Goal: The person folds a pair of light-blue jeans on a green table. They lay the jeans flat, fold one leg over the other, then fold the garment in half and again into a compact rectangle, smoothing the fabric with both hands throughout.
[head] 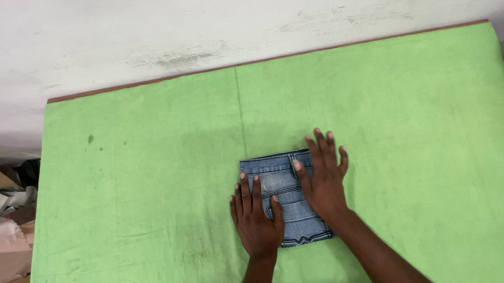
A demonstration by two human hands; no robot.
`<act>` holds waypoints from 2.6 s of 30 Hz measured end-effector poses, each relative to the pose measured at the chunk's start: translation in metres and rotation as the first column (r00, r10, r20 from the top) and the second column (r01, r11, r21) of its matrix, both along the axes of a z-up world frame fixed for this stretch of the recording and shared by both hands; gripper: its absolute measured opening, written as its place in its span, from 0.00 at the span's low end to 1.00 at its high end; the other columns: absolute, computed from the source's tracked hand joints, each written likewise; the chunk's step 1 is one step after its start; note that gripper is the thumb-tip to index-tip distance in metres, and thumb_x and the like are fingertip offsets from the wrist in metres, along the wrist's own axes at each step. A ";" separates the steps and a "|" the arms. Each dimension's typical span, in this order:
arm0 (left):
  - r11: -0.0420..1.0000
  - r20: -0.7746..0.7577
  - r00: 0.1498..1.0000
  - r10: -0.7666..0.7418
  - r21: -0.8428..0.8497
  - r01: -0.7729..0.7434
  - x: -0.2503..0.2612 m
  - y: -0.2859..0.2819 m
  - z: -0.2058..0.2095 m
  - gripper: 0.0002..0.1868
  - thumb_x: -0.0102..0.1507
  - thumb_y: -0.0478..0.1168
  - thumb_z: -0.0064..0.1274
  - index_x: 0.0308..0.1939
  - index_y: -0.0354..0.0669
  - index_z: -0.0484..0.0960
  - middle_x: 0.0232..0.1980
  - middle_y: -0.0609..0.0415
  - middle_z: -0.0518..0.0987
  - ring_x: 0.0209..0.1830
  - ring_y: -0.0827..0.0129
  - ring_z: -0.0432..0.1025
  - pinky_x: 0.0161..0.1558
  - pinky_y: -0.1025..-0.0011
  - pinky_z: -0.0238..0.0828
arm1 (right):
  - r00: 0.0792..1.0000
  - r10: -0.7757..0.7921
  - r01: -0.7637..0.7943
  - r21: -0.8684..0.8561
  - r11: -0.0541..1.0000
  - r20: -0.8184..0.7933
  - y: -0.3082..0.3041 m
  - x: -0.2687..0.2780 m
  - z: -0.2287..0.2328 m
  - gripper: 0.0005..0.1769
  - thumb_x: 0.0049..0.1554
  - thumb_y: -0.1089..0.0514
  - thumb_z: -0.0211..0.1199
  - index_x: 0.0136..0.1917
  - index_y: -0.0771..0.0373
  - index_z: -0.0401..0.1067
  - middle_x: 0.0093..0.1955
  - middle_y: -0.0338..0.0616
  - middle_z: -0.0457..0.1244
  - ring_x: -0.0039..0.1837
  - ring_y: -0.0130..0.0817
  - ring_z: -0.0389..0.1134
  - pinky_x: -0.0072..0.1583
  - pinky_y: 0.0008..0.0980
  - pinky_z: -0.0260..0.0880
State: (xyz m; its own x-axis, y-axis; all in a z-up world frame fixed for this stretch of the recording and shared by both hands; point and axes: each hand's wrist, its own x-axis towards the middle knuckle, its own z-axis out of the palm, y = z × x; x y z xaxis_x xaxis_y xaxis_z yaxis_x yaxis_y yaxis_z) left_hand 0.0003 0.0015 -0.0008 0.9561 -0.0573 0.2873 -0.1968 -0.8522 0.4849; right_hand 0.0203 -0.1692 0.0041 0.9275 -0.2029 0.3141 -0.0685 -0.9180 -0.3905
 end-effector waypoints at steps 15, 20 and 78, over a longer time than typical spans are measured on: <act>0.999 -0.010 0.999 -0.031 -0.025 0.031 -0.001 0.002 0.001 0.29 0.68 0.50 0.47 0.71 0.45 0.72 0.80 0.47 0.63 0.78 0.46 0.59 0.76 0.46 0.47 | 0.853 0.489 -0.503 -0.040 0.863 -0.181 -0.009 -0.022 0.014 0.34 0.68 0.40 0.44 0.81 0.58 0.54 0.83 0.42 0.50 0.84 0.38 0.45 0.82 0.51 0.37; 1.000 -0.012 0.999 -0.030 -0.001 0.030 0.001 0.002 0.002 0.29 0.67 0.51 0.46 0.71 0.47 0.73 0.79 0.48 0.64 0.77 0.46 0.59 0.75 0.46 0.48 | 0.908 0.356 -0.397 -0.183 0.900 -0.219 -0.028 -0.039 0.024 0.34 0.65 0.42 0.46 0.80 0.56 0.54 0.82 0.40 0.50 0.83 0.38 0.45 0.79 0.56 0.34; 1.000 0.015 1.000 -0.012 -0.016 0.012 0.001 0.000 0.003 0.28 0.68 0.50 0.44 0.71 0.44 0.73 0.79 0.46 0.64 0.76 0.44 0.61 0.75 0.45 0.49 | 0.824 0.021 0.296 0.461 0.837 -0.567 -0.044 -0.039 0.007 0.57 0.49 0.32 0.68 0.77 0.70 0.53 0.75 0.61 0.53 0.72 0.51 0.61 0.69 0.45 0.65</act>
